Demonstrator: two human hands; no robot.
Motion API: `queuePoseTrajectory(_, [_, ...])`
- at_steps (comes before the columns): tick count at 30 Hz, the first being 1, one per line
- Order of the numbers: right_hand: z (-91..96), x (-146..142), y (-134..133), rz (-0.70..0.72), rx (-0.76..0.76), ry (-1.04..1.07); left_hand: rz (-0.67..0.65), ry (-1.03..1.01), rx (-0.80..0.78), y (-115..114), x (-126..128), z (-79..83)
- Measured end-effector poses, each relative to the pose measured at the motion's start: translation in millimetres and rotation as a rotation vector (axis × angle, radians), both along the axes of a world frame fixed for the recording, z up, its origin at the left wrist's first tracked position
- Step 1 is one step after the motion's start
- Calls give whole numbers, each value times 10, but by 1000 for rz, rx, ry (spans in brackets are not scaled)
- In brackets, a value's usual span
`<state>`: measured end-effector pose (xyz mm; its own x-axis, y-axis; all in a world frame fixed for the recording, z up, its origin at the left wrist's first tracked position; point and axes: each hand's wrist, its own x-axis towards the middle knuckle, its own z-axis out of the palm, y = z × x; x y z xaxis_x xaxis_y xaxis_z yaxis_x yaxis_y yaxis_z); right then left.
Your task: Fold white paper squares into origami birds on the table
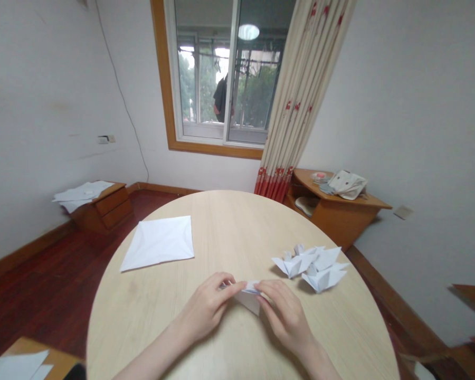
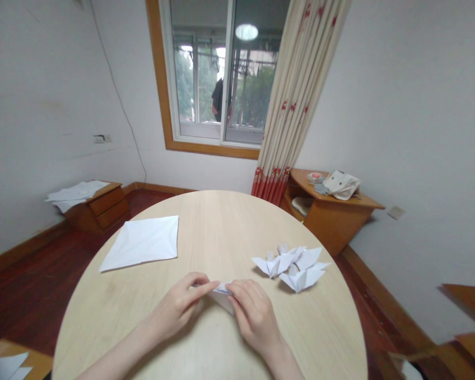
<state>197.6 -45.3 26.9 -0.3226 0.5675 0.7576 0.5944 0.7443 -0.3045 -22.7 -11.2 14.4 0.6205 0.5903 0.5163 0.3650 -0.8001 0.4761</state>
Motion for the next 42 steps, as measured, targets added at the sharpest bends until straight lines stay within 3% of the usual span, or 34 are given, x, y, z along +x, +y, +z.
queuePoseTrajectory(7, [-50,6,18,-48,49,35,79,-93,104,8,-19,-38])
queuePoseTrajectory(10, [-62,11,24,-73,68,74,151,-133,8,32,-19,-42])
queuePoseTrajectory(18, [-44,-11,12,-202,-29,219,350,56,-201,120,-32,-55])
queuePoseTrajectory(25, [-55,-11,28,-255,-86,206,342,-425,-614,83,1,74])
queuePoseTrajectory(29, [-86,-21,28,-288,-139,195,322,-638,-726,128,13,82])
queuePoseTrajectory(35, [-161,-13,41,-278,-250,137,335,-663,-747,183,3,44])
queuePoseTrajectory(42, [-200,-5,80,-263,-168,-11,358,-509,-772,219,0,-53])
